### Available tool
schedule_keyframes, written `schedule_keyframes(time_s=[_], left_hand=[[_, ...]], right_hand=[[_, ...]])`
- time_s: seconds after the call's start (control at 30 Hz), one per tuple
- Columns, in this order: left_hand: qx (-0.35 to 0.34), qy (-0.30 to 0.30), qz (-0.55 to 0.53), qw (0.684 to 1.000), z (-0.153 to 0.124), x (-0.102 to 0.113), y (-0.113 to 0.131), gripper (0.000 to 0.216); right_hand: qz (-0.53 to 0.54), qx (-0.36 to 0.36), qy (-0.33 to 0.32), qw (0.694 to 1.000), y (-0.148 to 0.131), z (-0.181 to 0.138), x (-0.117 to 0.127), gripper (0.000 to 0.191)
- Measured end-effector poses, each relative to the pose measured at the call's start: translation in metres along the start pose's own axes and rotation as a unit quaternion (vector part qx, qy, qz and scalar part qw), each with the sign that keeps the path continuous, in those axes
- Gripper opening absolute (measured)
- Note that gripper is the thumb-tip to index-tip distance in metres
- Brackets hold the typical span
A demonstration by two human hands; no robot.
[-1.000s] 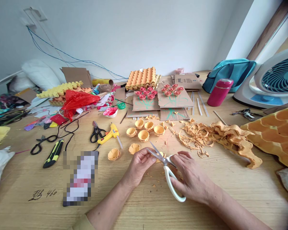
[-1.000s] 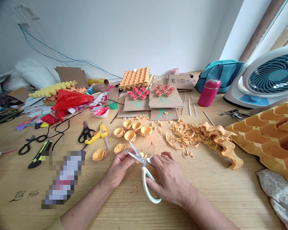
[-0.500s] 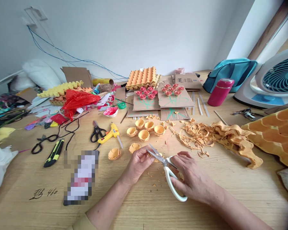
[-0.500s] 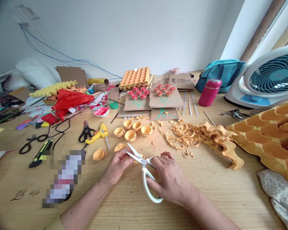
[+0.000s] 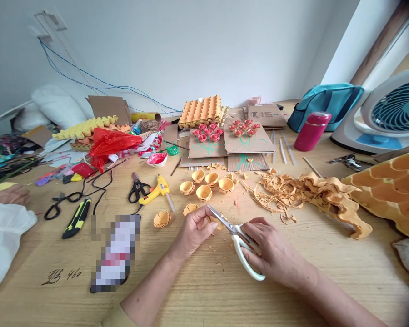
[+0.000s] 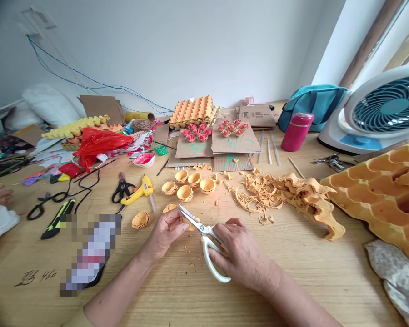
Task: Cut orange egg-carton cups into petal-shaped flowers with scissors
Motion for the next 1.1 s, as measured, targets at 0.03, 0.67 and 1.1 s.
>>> schedule_keyframes(time_s=[0.03, 0.67, 1.1], left_hand=[[0.004, -0.002, -0.01, 1.0, 0.0, -0.001, 0.0, 0.015], [0.063, -0.12, -0.126, 0.983, -0.001, -0.03, -0.014, 0.02], [0.121, -0.139, -0.072, 0.98, -0.004, -0.046, -0.035, 0.039]], right_hand=[[0.007, -0.004, 0.002, 1.0, 0.002, 0.0, 0.0, 0.017], [0.107, -0.021, 0.063, 0.992, 0.008, 0.001, 0.012, 0.017], [0.469, -0.052, 0.056, 0.88, 0.023, 0.006, -0.011, 0.032]])
Point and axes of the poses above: each hand's wrist, its own z-axis towards the middle knuckle, its own x-axis out of the back of the hand, y = z × x, the point moved 9 cm from there along z, towards the middle knuckle, and after that the axes turned 13 degrees about -y, right-handed, at the moved point
